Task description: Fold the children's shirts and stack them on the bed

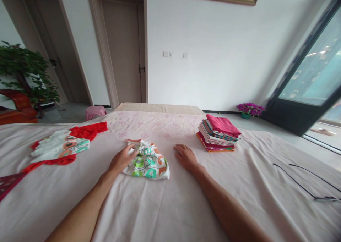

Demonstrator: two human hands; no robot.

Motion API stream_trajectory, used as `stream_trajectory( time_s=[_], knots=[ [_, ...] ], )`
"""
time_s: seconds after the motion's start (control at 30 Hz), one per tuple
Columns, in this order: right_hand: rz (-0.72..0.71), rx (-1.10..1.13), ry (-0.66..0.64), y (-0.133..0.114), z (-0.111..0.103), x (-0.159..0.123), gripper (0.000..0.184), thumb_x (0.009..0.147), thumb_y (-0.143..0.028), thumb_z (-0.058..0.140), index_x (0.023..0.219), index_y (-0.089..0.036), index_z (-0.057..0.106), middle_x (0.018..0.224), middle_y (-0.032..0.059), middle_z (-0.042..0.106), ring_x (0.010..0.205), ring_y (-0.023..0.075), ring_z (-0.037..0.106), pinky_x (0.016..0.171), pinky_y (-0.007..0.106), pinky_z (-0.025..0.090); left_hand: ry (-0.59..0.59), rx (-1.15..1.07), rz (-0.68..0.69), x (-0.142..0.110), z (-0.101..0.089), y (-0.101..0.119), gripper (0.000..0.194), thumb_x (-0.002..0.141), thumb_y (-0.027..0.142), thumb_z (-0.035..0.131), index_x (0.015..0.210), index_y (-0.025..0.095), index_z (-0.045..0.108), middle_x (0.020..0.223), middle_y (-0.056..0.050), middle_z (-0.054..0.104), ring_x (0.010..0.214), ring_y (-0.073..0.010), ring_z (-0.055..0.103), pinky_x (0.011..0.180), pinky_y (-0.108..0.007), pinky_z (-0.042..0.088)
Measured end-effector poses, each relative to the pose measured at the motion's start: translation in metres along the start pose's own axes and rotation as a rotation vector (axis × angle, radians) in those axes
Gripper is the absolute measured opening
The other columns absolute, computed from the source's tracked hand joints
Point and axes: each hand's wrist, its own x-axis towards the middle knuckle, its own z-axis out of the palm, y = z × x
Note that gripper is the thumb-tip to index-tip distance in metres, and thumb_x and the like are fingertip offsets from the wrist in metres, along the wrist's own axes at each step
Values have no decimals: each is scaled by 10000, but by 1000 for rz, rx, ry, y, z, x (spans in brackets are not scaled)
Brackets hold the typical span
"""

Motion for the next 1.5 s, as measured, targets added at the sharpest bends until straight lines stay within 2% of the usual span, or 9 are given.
stream_trajectory(
  time_s=[0.23,0.33,0.57,0.77,0.93,1.1,1.2,1.3,1.5],
  knots=[
    [-23,28,22,3,3,1,375,943,-289,459,1277,-221,617,1365,84,573,1265,209,498,1082,344,336,-443,-489,142,-30,20,62,618,769,334,604,1347,127,532,1328,-133,611,1188,-257,596,967,-346,487],
    [-76,134,61,2,2,-1,347,954,-292,445,1218,-205,653,1300,88,621,1210,206,545,1059,338,372,-582,-336,347,-57,32,90,634,743,224,596,1373,204,529,1351,-86,600,1220,-237,568,1009,-331,444],
    [-179,546,65,-28,-28,-11,379,984,-422,416,1079,-198,707,1076,73,718,980,203,644,841,308,492,-536,163,573,-89,44,110,647,741,256,616,1377,303,507,983,-30,729,863,-230,680,740,-279,476],
    [-246,207,-49,-56,-35,-16,364,868,-460,615,1160,-255,682,1030,44,716,946,195,622,848,292,440,-539,126,729,-88,45,103,527,774,275,619,1300,279,583,1076,-46,729,971,-248,673,875,-328,469],
    [-47,97,-49,-49,-19,-13,160,813,-315,585,778,-217,705,817,39,700,774,173,616,695,262,421,-540,107,792,-89,45,99,457,780,260,621,1237,256,639,1028,-46,727,945,-232,671,944,-344,450],
    [333,813,293,-7,-28,-1,236,779,-357,479,781,-177,632,693,39,641,643,169,610,581,256,451,-528,18,700,-81,30,91,421,859,225,525,1257,289,643,1100,-27,717,1001,-179,658,923,-269,463],
    [520,965,406,20,-33,0,212,743,-359,489,763,-174,589,720,51,640,631,168,611,554,252,458,-507,48,652,-77,20,90,402,871,247,521,1243,312,658,1108,-20,725,997,-184,662,914,-278,469],
    [387,838,372,27,-28,-3,219,754,-339,483,817,-177,617,842,70,681,750,188,630,647,280,491,-564,76,670,-80,15,97,401,867,236,517,1230,320,666,1137,-4,727,1007,-185,668,920,-278,469],
    [-224,365,152,-9,-16,-6,548,707,-116,519,1231,-235,623,1290,61,613,1173,218,530,993,349,414,-636,165,702,-92,10,112,424,796,169,545,1176,299,680,1099,-9,734,982,-199,675,888,-271,471]
  ],
)
